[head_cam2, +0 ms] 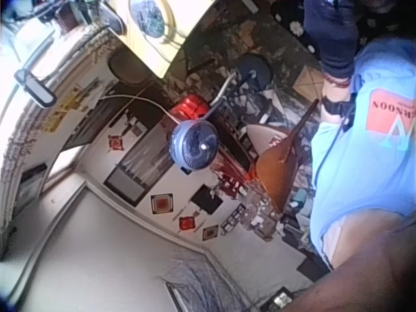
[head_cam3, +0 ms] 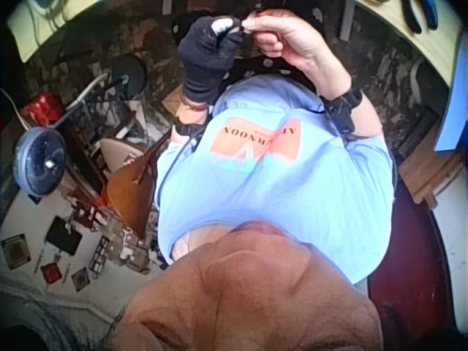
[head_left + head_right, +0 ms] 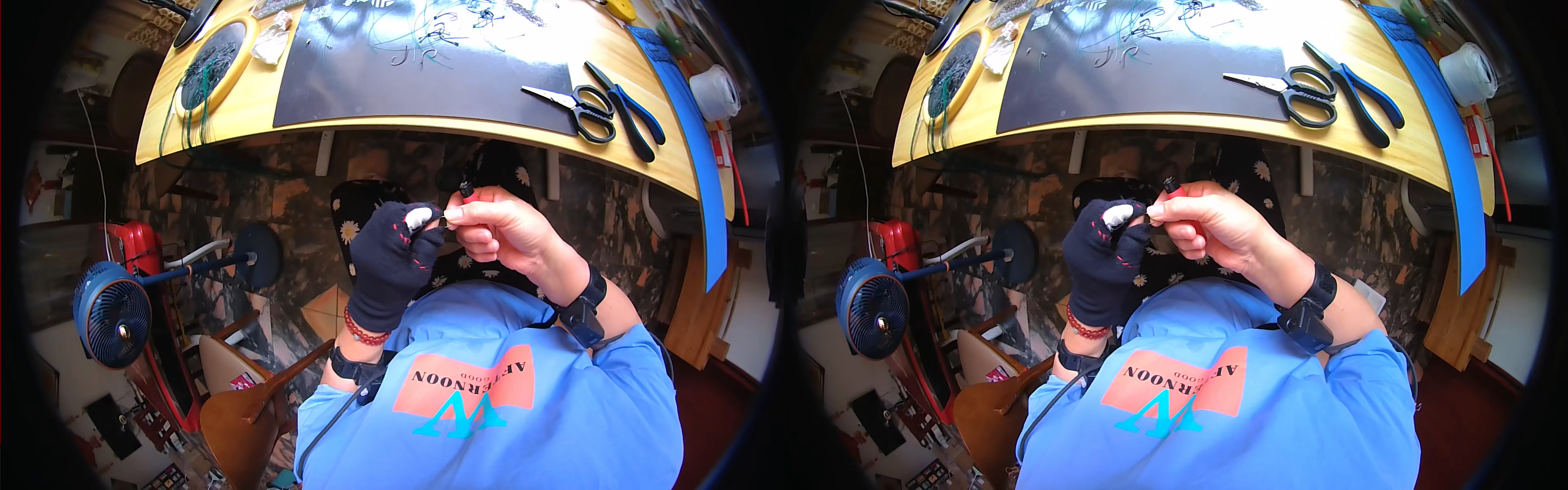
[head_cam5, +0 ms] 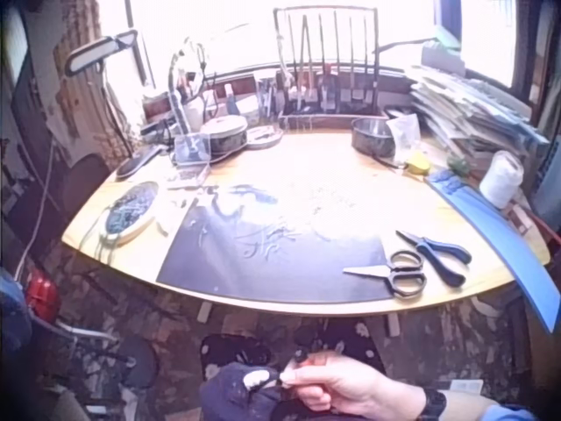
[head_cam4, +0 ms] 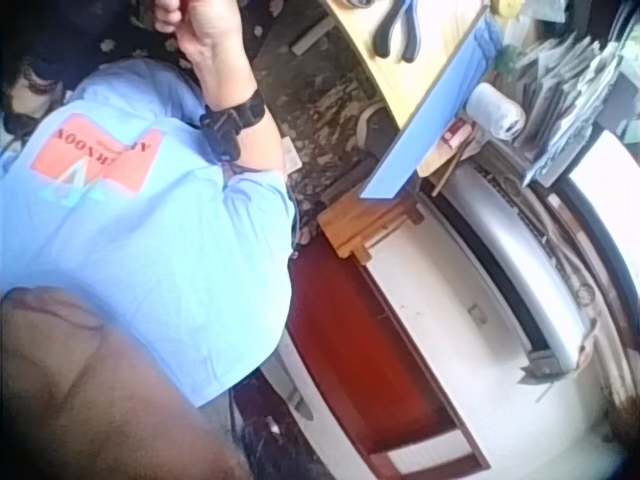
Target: Assembling or repairing a small fishing lure or decorative item using a hook, string, and pliers at a desk.
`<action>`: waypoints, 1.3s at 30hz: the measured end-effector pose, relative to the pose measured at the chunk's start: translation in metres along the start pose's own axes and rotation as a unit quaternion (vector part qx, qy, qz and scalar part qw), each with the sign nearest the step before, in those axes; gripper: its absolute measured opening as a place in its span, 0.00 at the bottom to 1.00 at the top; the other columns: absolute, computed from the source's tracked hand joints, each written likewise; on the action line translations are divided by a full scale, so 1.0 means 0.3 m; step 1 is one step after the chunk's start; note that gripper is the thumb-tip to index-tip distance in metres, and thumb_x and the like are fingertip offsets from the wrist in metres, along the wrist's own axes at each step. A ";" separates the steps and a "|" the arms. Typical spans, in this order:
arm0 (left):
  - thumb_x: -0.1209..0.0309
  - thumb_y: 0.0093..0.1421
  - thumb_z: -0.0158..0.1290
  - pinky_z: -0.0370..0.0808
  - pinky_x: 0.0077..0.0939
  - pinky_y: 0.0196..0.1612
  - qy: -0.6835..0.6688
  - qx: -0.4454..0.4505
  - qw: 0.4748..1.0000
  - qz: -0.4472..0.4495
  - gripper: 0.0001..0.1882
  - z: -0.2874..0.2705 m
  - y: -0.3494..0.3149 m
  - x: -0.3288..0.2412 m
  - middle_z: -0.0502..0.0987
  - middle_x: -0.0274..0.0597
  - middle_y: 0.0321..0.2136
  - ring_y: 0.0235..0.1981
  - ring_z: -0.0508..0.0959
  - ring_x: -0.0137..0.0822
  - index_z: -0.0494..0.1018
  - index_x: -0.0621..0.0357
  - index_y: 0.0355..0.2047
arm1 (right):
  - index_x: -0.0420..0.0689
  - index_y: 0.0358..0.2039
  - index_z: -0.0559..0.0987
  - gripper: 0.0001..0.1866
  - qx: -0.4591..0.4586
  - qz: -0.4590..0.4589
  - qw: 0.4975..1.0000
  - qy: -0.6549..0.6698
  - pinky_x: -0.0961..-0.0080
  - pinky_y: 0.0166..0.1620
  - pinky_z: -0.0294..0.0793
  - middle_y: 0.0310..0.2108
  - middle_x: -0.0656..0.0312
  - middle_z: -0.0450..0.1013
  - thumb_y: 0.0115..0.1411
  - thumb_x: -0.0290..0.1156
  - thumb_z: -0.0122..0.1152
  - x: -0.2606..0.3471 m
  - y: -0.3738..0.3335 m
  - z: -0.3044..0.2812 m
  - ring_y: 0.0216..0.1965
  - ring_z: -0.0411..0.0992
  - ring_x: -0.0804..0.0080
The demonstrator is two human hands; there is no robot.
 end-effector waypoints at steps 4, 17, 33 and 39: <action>0.76 0.54 0.63 0.76 0.29 0.34 0.180 -0.005 0.977 0.111 0.09 -0.002 -0.010 -0.046 0.79 0.42 0.29 0.29 0.79 0.41 0.77 0.57 0.35 | 0.44 0.29 0.75 0.10 0.009 0.016 1.000 0.017 0.82 0.18 0.53 0.13 0.75 0.60 0.62 0.35 0.64 -0.012 0.000 0.000 0.14 0.56 0.86; 0.77 0.55 0.62 0.74 0.21 0.37 -0.207 0.024 0.959 -0.191 0.10 0.019 -0.033 0.127 0.78 0.35 0.33 0.30 0.76 0.27 0.76 0.60 0.37 | 0.44 0.31 0.77 0.08 -0.086 -0.197 0.962 -0.166 0.86 0.21 0.59 0.17 0.74 0.66 0.61 0.33 0.67 0.056 -0.028 -0.020 0.16 0.60 0.88; 0.79 0.59 0.57 0.70 0.17 0.34 -0.272 0.023 0.926 -0.262 0.02 0.040 -0.033 0.116 0.75 0.31 0.27 0.30 0.73 0.22 0.77 0.61 0.32 | 0.43 0.28 0.74 0.08 -0.107 -0.268 0.898 -0.331 0.86 0.23 0.55 0.18 0.76 0.63 0.61 0.29 0.64 0.074 -0.037 -0.006 0.21 0.59 0.91; 0.79 0.58 0.58 0.72 0.18 0.35 -0.256 0.025 0.931 -0.259 0.03 0.041 -0.039 0.125 0.77 0.32 0.28 0.31 0.75 0.22 0.77 0.61 0.33 | 0.41 0.28 0.74 0.08 -0.143 -0.294 0.832 -0.449 0.83 0.23 0.53 0.17 0.74 0.61 0.60 0.26 0.64 0.110 -0.070 0.023 0.20 0.55 0.89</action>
Point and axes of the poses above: each hand's wrist, its own y-axis towards the middle knuckle, its own z-axis out of the palm, x = y × z, the point moved 7 cm from there along y, towards the middle knuckle
